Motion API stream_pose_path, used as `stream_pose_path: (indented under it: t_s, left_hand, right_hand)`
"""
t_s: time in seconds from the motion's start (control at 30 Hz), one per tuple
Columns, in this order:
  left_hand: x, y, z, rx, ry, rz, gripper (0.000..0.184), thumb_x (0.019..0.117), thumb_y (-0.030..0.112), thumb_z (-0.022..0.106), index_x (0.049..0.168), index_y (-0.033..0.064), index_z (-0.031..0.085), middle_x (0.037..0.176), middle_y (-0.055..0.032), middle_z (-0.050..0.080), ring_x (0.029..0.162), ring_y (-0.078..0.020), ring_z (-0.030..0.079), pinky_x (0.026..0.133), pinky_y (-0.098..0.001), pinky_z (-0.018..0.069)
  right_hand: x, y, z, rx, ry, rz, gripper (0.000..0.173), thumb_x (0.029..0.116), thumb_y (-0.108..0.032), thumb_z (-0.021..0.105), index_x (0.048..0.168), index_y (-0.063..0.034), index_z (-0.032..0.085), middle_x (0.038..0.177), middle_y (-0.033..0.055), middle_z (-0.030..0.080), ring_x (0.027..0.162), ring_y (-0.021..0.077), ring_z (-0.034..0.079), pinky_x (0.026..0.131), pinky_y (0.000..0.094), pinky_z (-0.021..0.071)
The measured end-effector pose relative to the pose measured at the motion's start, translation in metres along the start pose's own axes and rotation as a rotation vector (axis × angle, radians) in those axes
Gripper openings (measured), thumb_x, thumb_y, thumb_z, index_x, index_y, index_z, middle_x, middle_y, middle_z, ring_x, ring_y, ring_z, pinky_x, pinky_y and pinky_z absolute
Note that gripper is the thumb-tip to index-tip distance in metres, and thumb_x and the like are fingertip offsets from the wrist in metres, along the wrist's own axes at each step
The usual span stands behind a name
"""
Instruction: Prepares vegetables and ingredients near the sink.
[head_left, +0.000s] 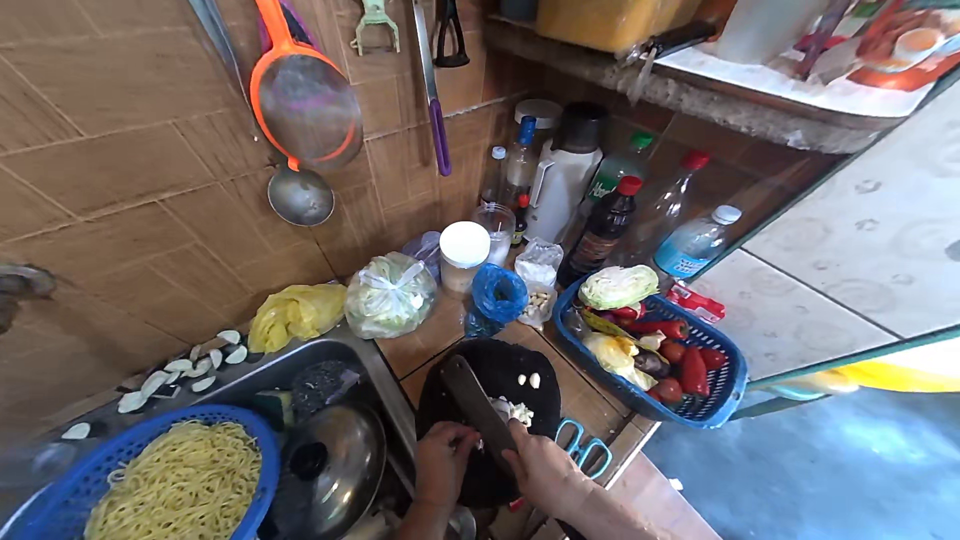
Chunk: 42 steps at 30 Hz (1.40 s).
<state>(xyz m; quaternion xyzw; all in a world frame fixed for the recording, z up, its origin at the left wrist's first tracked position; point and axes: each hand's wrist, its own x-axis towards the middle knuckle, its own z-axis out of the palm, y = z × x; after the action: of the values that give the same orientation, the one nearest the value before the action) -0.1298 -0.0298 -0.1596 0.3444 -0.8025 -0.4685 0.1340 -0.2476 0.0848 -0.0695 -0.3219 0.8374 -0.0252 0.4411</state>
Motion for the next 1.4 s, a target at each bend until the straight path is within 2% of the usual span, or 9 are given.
stream_pose_path:
  t_s: [0.33,0.5,0.6,0.7,0.87,1.07,1.17,1.3,1.4]
  left_hand:
    - [-0.012,-0.007,-0.012,0.061,0.043,0.055,0.01,0.0901,0.014,0.077,0.095,0.0062,0.081,0.104,-0.0103,0.077,0.101,-0.0194,0.073,0.094,-0.0361,0.0579]
    - [-0.005,0.015,-0.023,0.232,-0.055,0.054,0.019,0.095,0.021,0.071,0.106,0.0079,0.08,0.115,-0.0139,0.074,0.118,-0.031,0.065,0.106,-0.0449,0.0494]
    - [0.019,0.035,-0.007,0.375,-0.093,0.141,0.034,0.0953,0.026,0.07,0.125,0.0107,0.073,0.132,-0.0167,0.065,0.131,-0.0377,0.055,0.111,-0.0512,0.0439]
    - [0.044,0.062,0.003,0.638,-0.365,0.141,0.047,0.1006,0.029,0.062,0.145,0.0159,0.059,0.152,-0.0095,0.053,0.146,-0.036,0.04,0.117,-0.0569,0.0319]
    - [0.05,0.088,0.004,0.834,-0.545,0.132,0.042,0.0935,0.025,0.072,0.135,0.0188,0.067,0.14,-0.0053,0.064,0.142,-0.0304,0.045,0.12,-0.0568,0.0221]
    - [0.046,0.083,-0.003,0.63,-0.587,0.131,0.037,0.0905,0.026,0.076,0.121,0.0062,0.069,0.116,-0.0122,0.072,0.12,-0.0311,0.061,0.117,-0.0544,0.0299]
    - [0.067,0.079,-0.012,0.332,-0.361,-0.047,0.053,0.0929,0.031,0.076,0.132,-0.0011,0.059,0.118,-0.0214,0.069,0.112,-0.0354,0.067,0.103,-0.0541,0.0507]
    - [0.103,0.064,0.004,0.183,-0.112,-0.178,0.047,0.0971,0.026,0.072,0.131,-0.0026,0.06,0.119,-0.0191,0.069,0.111,-0.0295,0.068,0.102,-0.0468,0.0523]
    - [0.111,0.066,0.015,0.372,-0.129,-0.198,0.04,0.1007,0.03,0.066,0.13,0.0029,0.067,0.125,-0.0177,0.07,0.12,-0.0295,0.065,0.109,-0.0461,0.0473]
  right_hand:
    - [0.032,-0.019,0.002,0.066,0.064,-0.094,0.05,0.1108,-0.03,0.045,0.153,-0.005,0.037,0.136,0.0264,0.059,0.124,0.0424,0.062,0.103,0.0584,0.0503]
    - [0.008,0.012,-0.036,0.294,0.324,-0.328,0.043,0.1099,-0.028,0.048,0.14,0.0013,0.051,0.11,0.0231,0.07,0.099,0.0344,0.072,0.093,0.0518,0.0564]
    - [-0.002,0.028,-0.063,0.334,0.329,-0.257,0.042,0.1108,-0.035,0.046,0.133,-0.0013,0.058,0.103,0.0191,0.069,0.086,0.0297,0.071,0.085,0.0482,0.0575]
    - [-0.009,0.046,-0.06,0.478,0.405,-0.296,0.035,0.1086,-0.035,0.05,0.12,-0.0047,0.062,0.085,0.0094,0.069,0.067,0.019,0.068,0.068,0.0389,0.0594]
    - [-0.014,0.079,-0.039,0.52,0.509,-0.34,0.034,0.1068,-0.031,0.053,0.12,-0.0022,0.063,0.089,0.0101,0.071,0.075,0.0201,0.072,0.074,0.041,0.0608]
    - [-0.006,0.098,-0.043,0.429,0.305,-0.282,0.038,0.1076,-0.031,0.052,0.125,0.0011,0.062,0.104,0.0202,0.071,0.094,0.0322,0.071,0.09,0.0522,0.056]
    - [-0.006,0.099,-0.047,0.687,0.226,-0.311,0.035,0.1102,-0.032,0.047,0.121,-0.0012,0.06,0.086,0.0097,0.068,0.067,0.0186,0.068,0.067,0.037,0.0598]
    - [-0.005,0.101,-0.061,1.185,-0.041,-0.193,0.048,0.1127,-0.046,0.03,0.125,-0.0075,0.056,0.074,0.0064,0.066,0.055,0.0165,0.065,0.052,0.0304,0.0574]
    - [0.007,0.116,-0.057,1.562,-0.395,-0.373,0.058,0.1099,-0.056,0.018,0.091,-0.0135,0.053,0.058,0.0002,0.054,0.044,0.0095,0.056,0.043,0.0224,0.0509]
